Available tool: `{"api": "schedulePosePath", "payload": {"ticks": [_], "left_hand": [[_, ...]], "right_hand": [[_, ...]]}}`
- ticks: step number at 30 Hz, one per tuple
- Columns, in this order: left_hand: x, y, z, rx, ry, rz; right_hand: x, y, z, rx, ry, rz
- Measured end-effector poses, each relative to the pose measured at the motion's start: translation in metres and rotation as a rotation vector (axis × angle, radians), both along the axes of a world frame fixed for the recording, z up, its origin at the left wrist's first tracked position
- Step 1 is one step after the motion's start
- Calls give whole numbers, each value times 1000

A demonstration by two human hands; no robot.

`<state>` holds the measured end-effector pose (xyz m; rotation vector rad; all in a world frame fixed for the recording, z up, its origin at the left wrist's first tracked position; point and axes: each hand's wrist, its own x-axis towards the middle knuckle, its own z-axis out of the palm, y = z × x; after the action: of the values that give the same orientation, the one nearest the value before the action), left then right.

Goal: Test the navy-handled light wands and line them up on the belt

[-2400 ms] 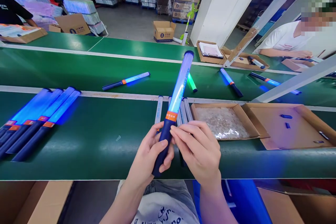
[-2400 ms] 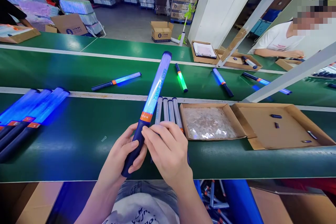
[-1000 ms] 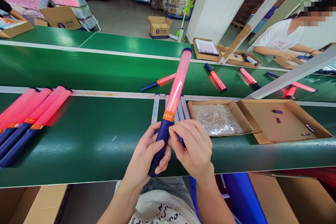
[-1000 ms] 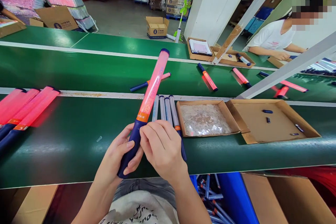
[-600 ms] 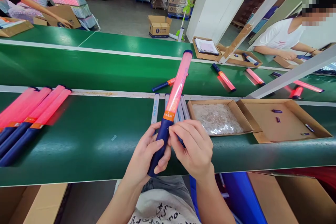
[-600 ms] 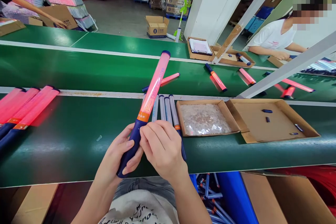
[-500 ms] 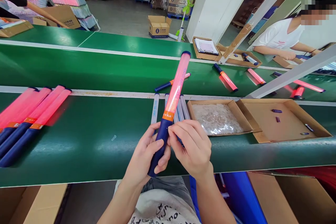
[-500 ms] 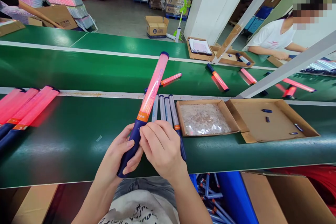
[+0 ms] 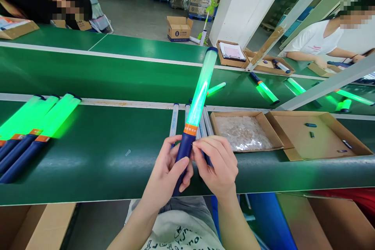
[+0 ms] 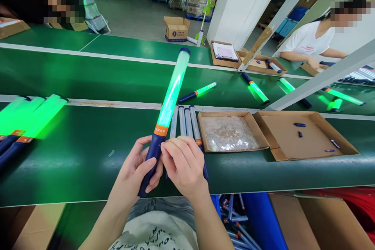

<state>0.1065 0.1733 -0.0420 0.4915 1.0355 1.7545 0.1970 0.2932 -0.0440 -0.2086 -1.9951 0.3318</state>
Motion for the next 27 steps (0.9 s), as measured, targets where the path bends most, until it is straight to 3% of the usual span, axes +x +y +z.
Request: {"api": "schedulePosePath", "payload": {"ticks": [27], "left_hand": [[5, 0, 3, -69, 149, 76]], "right_hand": [[1, 2, -5, 17, 42, -6]]}}
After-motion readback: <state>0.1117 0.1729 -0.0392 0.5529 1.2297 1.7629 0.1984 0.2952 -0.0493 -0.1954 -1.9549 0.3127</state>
